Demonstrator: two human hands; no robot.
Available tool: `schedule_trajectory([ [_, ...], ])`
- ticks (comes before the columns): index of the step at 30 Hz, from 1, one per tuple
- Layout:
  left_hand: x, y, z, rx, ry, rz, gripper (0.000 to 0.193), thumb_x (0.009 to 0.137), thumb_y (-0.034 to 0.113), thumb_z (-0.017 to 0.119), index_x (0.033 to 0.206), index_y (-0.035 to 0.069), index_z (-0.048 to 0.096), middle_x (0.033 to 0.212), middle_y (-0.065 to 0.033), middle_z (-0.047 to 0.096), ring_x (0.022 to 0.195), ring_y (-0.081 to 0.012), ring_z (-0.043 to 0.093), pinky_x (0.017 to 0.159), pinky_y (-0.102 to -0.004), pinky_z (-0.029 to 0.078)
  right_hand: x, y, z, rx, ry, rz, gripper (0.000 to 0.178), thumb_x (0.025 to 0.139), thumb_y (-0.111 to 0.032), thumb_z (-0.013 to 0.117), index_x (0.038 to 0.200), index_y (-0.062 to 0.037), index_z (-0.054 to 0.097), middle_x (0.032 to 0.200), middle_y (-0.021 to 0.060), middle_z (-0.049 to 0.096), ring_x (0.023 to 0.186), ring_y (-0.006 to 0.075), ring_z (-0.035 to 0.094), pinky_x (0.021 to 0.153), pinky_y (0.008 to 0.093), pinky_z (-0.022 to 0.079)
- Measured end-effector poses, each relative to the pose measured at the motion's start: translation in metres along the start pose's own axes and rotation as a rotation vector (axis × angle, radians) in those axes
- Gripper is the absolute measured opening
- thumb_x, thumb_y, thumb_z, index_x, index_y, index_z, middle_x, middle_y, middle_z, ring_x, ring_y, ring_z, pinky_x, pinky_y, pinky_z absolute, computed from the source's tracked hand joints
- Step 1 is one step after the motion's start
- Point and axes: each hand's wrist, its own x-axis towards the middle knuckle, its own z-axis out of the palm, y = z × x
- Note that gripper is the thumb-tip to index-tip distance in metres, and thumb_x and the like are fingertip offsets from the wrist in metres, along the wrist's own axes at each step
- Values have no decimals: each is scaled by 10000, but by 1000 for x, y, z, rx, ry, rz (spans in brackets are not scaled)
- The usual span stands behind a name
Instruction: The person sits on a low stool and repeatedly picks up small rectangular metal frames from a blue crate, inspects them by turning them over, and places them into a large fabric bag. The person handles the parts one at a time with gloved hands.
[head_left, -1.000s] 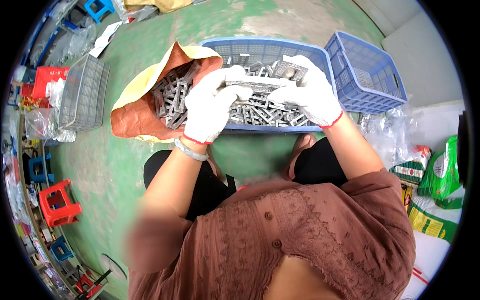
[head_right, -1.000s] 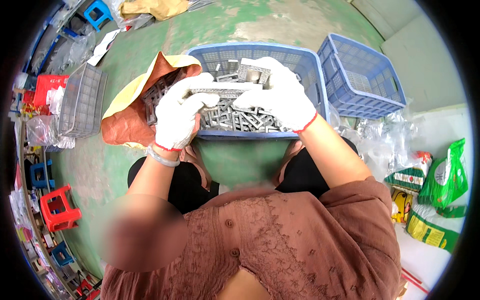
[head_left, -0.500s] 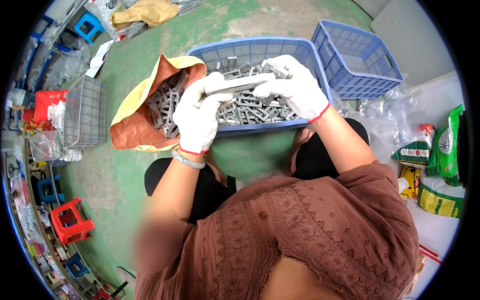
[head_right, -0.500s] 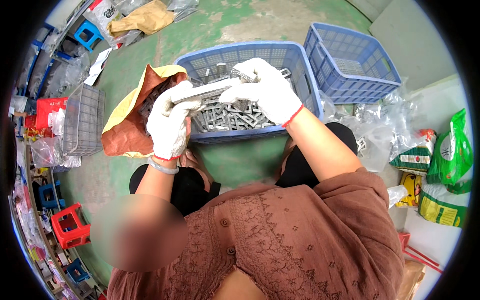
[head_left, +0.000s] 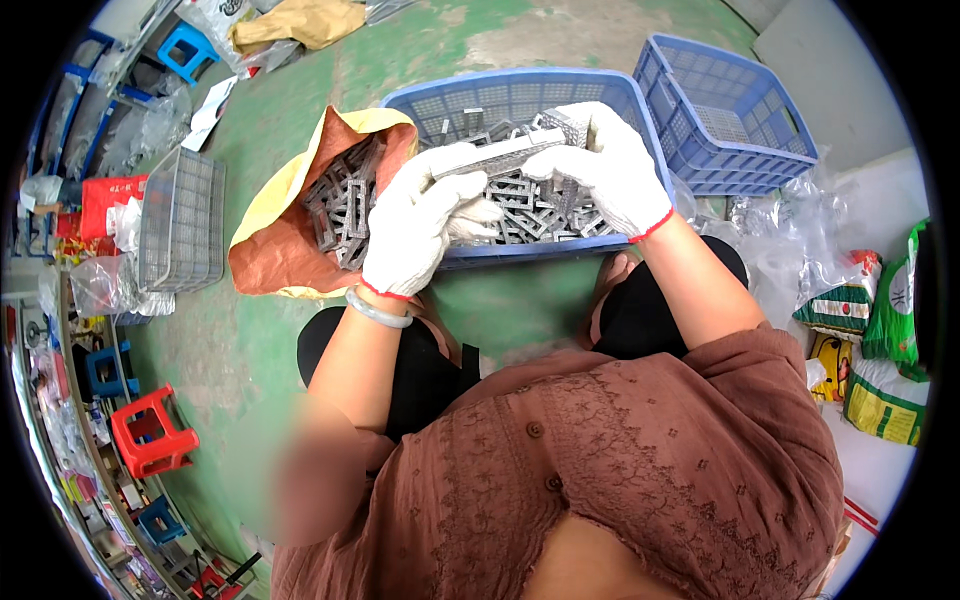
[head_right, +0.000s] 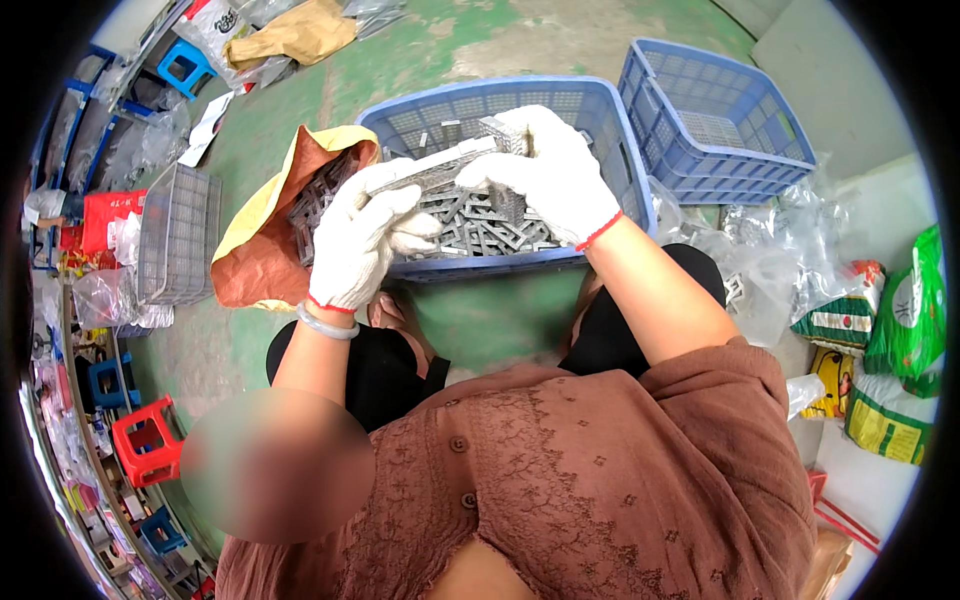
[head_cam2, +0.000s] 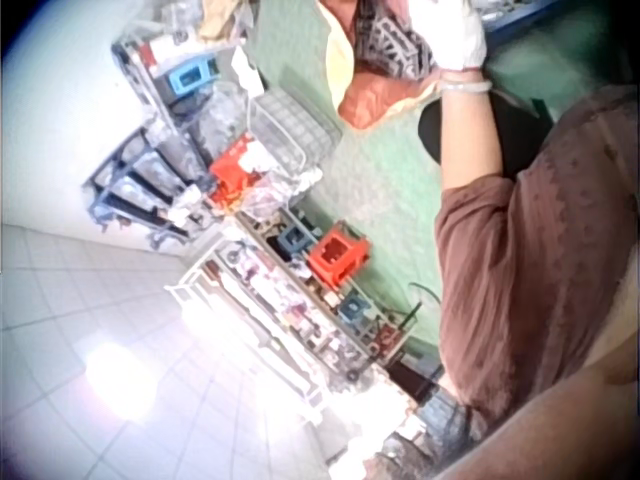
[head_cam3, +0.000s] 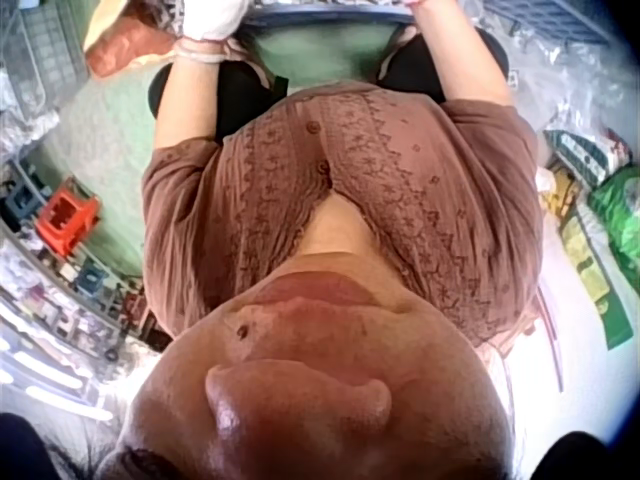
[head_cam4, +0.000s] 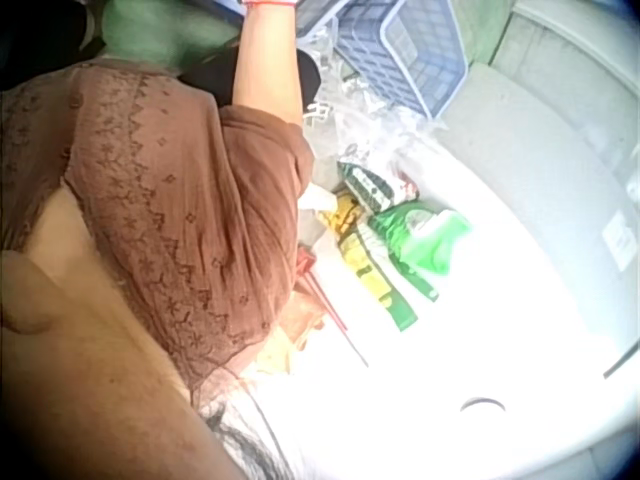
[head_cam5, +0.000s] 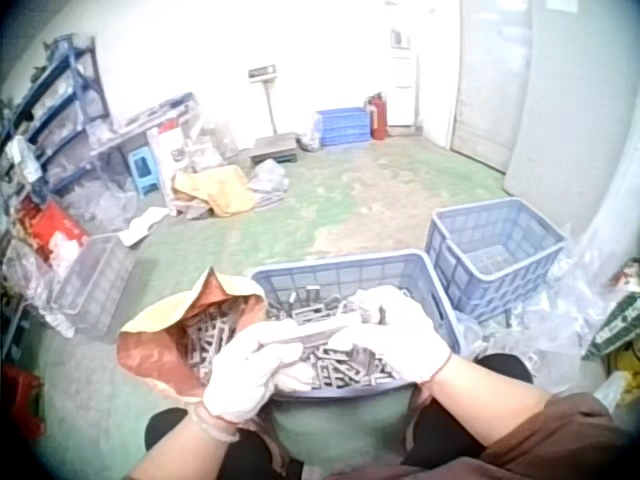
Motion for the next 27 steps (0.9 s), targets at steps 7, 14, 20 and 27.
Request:
schedule_trajectory([
  [7, 4, -7, -3, -461, -97, -26, 262, 955, 65, 625, 1185, -55, 595, 1156, -186, 637, 1058, -284, 658, 914, -409, 577, -2, -2, 0, -61, -16, -70, 528, 688, -28, 827, 1161, -5, 594, 925, 46, 665, 805, 94, 594, 701, 258, 516],
  [14, 4, -14, 5, -197, 31, 244, 503, 879, -16, 674, 1332, -37, 457, 1167, -168, 612, 1056, -265, 653, 920, -376, 567, 0, 20, 2, -79, 25, -208, 558, 745, 72, 727, 1261, -22, 539, 1069, 89, 652, 890, 134, 642, 774, 293, 554],
  [20, -4, -5, 9, 13, 62, 429, 904, 783, -122, 668, 1549, 42, 217, 1198, -182, 576, 1036, -244, 630, 908, -338, 550, -4, 10, 5, 231, -13, -45, 464, 816, 65, 696, 1251, 1, 544, 1077, 111, 644, 927, 198, 663, 804, 351, 587],
  [27, -11, 8, 3, 146, 142, 486, 857, 758, -156, 572, 1537, 31, 267, 1184, -178, 593, 1043, -236, 623, 871, -323, 550, 5, 15, -3, 468, -96, 61, 402, 789, 94, 684, 1169, 26, 570, 991, 116, 661, 869, 218, 681, 792, 353, 578],
])
